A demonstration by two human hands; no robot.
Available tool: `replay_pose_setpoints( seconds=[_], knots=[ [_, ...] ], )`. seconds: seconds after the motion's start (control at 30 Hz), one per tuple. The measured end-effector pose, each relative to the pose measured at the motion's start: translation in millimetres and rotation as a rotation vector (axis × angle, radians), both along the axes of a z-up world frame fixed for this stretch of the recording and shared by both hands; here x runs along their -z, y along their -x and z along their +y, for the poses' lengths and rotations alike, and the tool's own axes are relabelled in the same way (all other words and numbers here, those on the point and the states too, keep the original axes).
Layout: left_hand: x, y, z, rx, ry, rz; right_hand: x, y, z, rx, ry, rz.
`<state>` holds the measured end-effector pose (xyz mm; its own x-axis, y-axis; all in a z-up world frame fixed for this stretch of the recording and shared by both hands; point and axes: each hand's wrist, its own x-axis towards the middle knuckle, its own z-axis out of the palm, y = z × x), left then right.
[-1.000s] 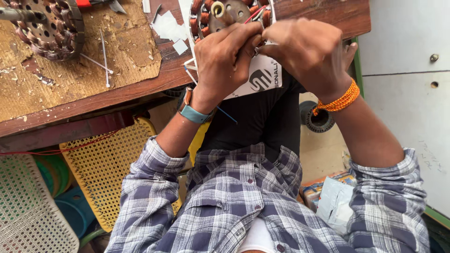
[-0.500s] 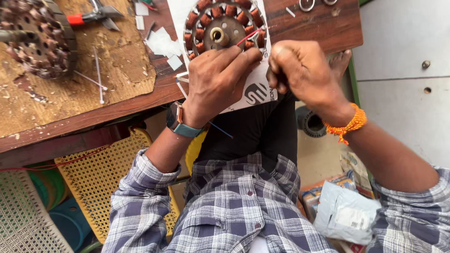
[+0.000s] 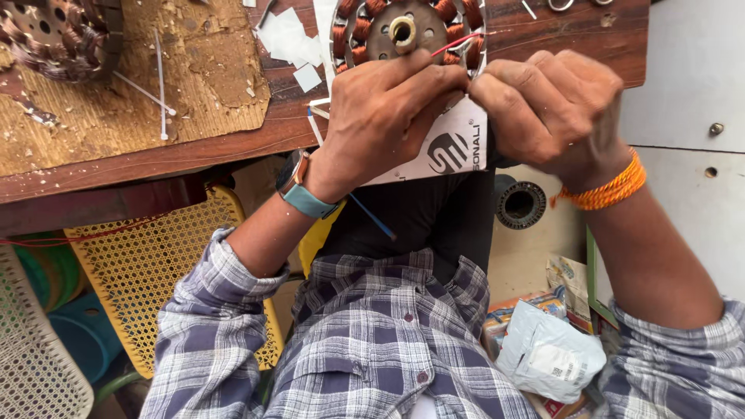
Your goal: The person works on a stator assembly, using a screwdriver to adjust copper windings and then connecting colored wires to the terminals. They use pliers to strip wire insulation and secure connections. The task involves precise hand manipulation of small electrical components.
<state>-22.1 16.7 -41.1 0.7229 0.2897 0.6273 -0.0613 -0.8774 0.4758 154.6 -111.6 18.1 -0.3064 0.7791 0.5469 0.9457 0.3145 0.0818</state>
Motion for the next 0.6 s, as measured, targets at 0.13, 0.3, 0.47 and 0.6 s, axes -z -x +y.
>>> replay_pose_setpoints(
  seconds=[0.13,0.3,0.47,0.6],
  knots=[
    [3.8,2.7,-0.6,-0.016,-0.106,0.05,16.0,15.9,-12.1,0.159,0.187,0.505],
    [0.0,2.2,-1.6,0.006,-0.188,0.064,23.8,12.1,-25.8,0.24,0.437,0.929],
    [-0.6,4.8,-0.7,-0.004,-0.175,0.012,30.8,8.8,-32.9,0.218,0.262,0.696],
    [11.7,10.2,0.8,0.02,-0.129,0.033,41.3,-6.9,-32.5,0.043,0.08,0.299]
  ],
)
